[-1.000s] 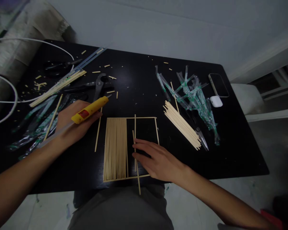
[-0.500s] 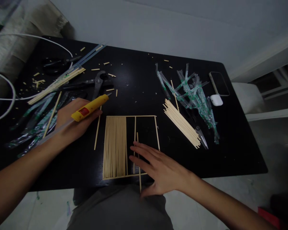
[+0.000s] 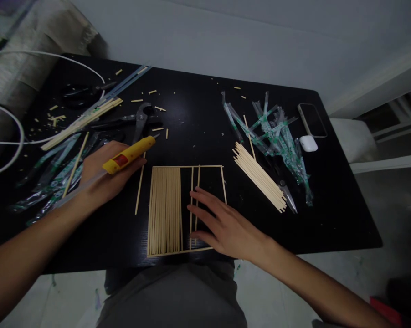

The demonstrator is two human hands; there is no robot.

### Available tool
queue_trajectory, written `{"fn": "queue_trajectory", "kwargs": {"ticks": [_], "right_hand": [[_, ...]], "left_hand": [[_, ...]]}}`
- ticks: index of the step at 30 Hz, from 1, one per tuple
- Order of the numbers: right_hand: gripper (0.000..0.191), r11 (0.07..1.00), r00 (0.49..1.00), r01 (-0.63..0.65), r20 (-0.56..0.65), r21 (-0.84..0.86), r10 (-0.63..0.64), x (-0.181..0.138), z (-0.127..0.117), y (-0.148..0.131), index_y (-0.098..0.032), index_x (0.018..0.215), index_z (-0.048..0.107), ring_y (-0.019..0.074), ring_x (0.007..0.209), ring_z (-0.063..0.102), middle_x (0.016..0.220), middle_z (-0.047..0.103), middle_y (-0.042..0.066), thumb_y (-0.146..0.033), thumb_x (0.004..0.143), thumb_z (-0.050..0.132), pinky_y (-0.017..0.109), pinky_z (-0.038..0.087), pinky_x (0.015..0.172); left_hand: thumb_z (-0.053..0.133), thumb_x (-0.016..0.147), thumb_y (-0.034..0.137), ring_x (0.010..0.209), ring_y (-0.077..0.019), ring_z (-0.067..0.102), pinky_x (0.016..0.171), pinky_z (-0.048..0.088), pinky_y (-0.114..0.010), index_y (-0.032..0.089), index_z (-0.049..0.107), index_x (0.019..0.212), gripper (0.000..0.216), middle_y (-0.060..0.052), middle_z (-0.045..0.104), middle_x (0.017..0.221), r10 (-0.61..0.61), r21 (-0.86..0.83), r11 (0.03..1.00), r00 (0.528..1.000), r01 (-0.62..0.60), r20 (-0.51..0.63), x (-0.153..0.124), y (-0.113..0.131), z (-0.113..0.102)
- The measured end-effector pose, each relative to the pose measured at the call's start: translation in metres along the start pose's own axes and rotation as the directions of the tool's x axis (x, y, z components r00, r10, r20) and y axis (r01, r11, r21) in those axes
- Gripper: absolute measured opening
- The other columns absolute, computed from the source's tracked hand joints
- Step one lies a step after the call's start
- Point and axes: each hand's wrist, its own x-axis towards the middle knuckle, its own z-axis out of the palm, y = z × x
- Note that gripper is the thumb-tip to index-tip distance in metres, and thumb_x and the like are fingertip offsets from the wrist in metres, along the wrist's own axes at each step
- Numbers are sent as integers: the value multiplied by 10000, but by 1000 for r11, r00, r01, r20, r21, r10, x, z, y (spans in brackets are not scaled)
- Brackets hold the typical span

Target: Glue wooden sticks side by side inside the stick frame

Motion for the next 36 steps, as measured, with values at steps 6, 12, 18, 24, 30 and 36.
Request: {"fn": "queue_trajectory", "kwargs": {"ticks": [6, 12, 18, 24, 30, 36], "right_hand": [[454, 992, 993, -73, -96, -101, 63, 9, 4, 5, -136, 1569, 591, 366, 1573, 565, 1642, 589, 250, -296, 1145, 624, 630, 560, 1237], [457, 997, 998, 10, -66, -79, -15, 13, 12, 10, -151, 1562, 629, 335, 1566, 578, 1600, 651, 198, -170, 1106, 621, 625, 514, 1280], [688, 995, 999, 21, 37, -95, -18, 4, 8, 16, -137, 1571, 596, 297, 1639, 483, 1676, 577, 191, 93, 933, 478, 555, 557, 1257], [515, 971, 998, 28, 64, -238, -14, 15, 10, 12, -173, 1355, 738, 416, 1597, 514, 1599, 623, 222, 46, 918, 574, 636, 618, 1153], [449, 955, 996, 37, 86, -294, -12, 28, 7, 11, -188, 1272, 775, 438, 1525, 544, 1492, 652, 221, 1, 910, 588, 691, 575, 1164], [495, 957, 995, 32, 98, -289, -3, 29, 5, 11, -153, 1259, 778, 458, 1488, 553, 1482, 632, 248, 5, 828, 592, 719, 537, 1195]], "left_hand": [[671, 1017, 534, 857, -241, 677, 791, 543, -403, 291, 646, 902, 269, -31, 689, 918, -31, -16, 999, 1000, 31, 3, 0, 2, -1], [670, 1028, 525, 845, -230, 671, 774, 525, -386, 286, 644, 913, 266, -27, 677, 915, -28, -14, 999, 1000, 28, 1, -1, 0, 0], [686, 1034, 525, 861, -212, 654, 782, 520, -361, 246, 660, 927, 299, -35, 694, 925, -9, -5, 1000, 1000, 9, 15, 0, 0, -1], [671, 1044, 530, 867, -209, 650, 781, 512, -353, 240, 663, 922, 314, -36, 696, 924, -6, 9, 1000, 1000, 6, 15, 0, 1, -1], [694, 1036, 514, 842, -197, 642, 759, 506, -344, 235, 649, 901, 314, -28, 684, 917, 6, 7, 1000, 1000, -6, 11, 0, 0, -1], [685, 1038, 505, 837, -202, 641, 759, 504, -359, 239, 648, 908, 299, -29, 687, 911, 15, -5, 1000, 1000, -15, 11, 1, 2, -2]]}}
